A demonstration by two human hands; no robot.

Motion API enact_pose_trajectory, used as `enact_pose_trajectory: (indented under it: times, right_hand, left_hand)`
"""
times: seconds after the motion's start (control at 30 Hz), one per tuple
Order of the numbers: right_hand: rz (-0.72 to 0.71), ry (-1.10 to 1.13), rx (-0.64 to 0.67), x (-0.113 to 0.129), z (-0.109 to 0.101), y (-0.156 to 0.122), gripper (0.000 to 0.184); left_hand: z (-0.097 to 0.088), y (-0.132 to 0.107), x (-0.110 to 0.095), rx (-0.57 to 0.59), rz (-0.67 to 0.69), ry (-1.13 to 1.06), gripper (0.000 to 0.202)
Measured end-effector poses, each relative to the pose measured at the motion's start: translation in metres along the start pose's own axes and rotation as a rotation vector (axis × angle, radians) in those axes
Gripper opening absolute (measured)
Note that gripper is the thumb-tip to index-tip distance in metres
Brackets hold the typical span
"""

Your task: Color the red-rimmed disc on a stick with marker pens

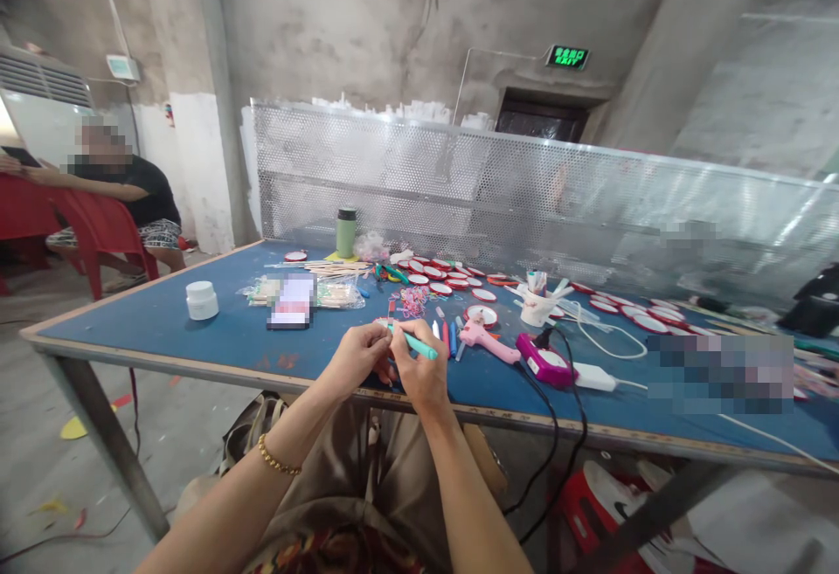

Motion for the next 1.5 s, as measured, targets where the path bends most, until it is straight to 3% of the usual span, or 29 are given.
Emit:
enact_pose_trajectory:
  times: [0.53, 1.5]
  right_hand:
    - [0.064, -0.010, -0.028, -0.0040, -0.0025, -0.0010, 0.021]
    - [0.035, -0.027, -0.020, -0.0031, -0.0003, -0.0003, 0.021]
  left_hand:
    - [0.0003, 0.0000, 0.0006, 0.007, -0.002, -0.019, 0.022]
    - [0.0008, -0.0013, -0.0013, 0.002, -0.015, -0.001, 0.020]
Point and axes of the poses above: each hand's wrist, its own y-axis towards the middle knuckle, its own z-axis out of the palm, x = y × z, the point moved 8 cm from there along y, towards the middle knuckle, and after that the axes turned 5 degrees about z, right-handed, at the moved point
